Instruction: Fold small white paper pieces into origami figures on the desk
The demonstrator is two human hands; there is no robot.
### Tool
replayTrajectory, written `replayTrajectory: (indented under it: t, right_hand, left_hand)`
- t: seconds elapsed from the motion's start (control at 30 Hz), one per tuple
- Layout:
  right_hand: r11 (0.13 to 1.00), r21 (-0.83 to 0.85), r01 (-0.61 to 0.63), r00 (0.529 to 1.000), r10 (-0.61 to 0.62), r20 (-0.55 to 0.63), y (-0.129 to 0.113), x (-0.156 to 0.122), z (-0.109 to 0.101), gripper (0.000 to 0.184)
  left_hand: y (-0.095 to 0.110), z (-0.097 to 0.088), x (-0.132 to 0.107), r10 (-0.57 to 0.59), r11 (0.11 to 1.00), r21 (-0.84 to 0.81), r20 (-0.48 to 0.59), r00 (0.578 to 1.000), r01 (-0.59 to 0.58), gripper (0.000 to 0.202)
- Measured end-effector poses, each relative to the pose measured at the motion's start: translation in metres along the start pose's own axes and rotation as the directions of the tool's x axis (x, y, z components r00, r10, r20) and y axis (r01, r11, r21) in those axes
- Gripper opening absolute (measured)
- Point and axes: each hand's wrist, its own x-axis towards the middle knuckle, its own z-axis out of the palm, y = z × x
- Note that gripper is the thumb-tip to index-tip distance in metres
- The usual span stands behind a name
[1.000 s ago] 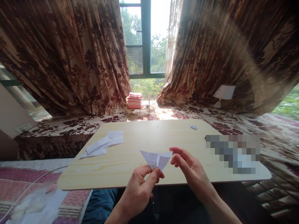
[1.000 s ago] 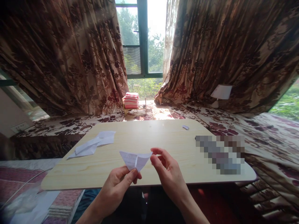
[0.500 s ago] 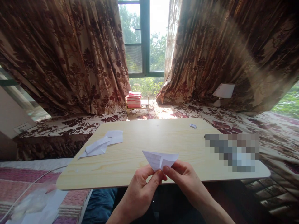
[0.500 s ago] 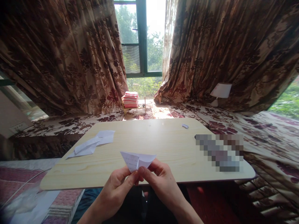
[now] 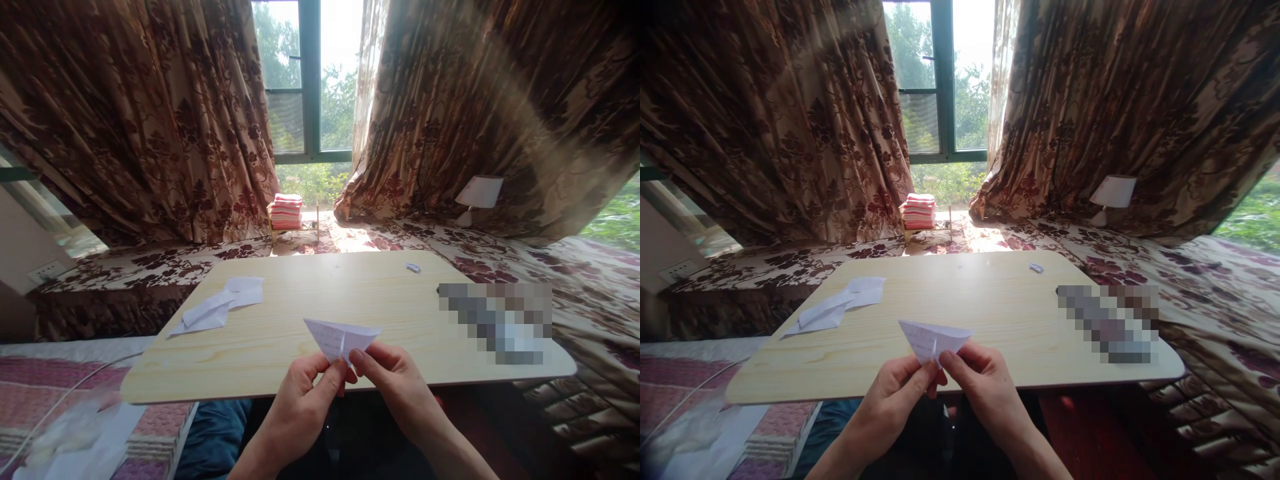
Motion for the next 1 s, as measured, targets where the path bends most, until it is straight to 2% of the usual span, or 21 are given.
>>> replayTrajectory:
  t: [0.17, 0.43, 0.53, 0.6, 0.77, 0.87, 1.0]
  right_hand:
    - [0.999, -0.049, -0.004, 1.000, 0.004, -0.016, 0.002, 0.000, -0.002, 0.028]
    - [0.995, -0.037, -0.094, 0.985, 0.087, -0.148, 0.013, -0.003, -0.001, 0.032]
    - [0.993, 0.000, -0.116, 0.984, 0.115, -0.138, 0.013, -0.004, 0.003, 0.034]
    - [0.991, 0.009, -0.130, 0.984, 0.130, -0.119, 0.013, -0.005, 0.004, 0.037]
    - [0.987, -0.054, -0.152, 0.988, 0.150, -0.047, 0.011, -0.004, -0.002, 0.035]
    - [0.992, -0.078, -0.098, 0.991, 0.091, -0.095, 0.007, -0.004, -0.005, 0.031]
    - [0.996, -0.071, -0.048, 0.985, 0.035, -0.167, 0.006, -0.003, -0.004, 0.027]
  left_hand:
    - [-0.001, 0.001, 0.000, -0.004, 1.000, 0.029, -0.020, 1.000, 0.005, 0.035]
    - [-0.004, -0.001, -0.001, -0.039, 0.998, 0.054, -0.038, 0.999, 0.041, 0.033]
    - [-0.006, -0.005, 0.000, -0.028, 0.999, -0.034, -0.083, 0.996, 0.025, 0.028]
    - [-0.008, -0.005, 0.001, -0.039, 0.992, -0.122, -0.150, 0.988, 0.020, 0.028]
    - [-0.017, 0.005, 0.004, -0.129, 0.949, -0.314, -0.275, 0.953, 0.038, 0.026]
    - [-0.017, 0.011, 0.003, -0.174, 0.931, -0.362, -0.311, 0.934, 0.052, 0.025]
    - [-0.015, 0.016, 0.001, -0.257, 0.897, -0.424, -0.281, 0.925, 0.120, 0.033]
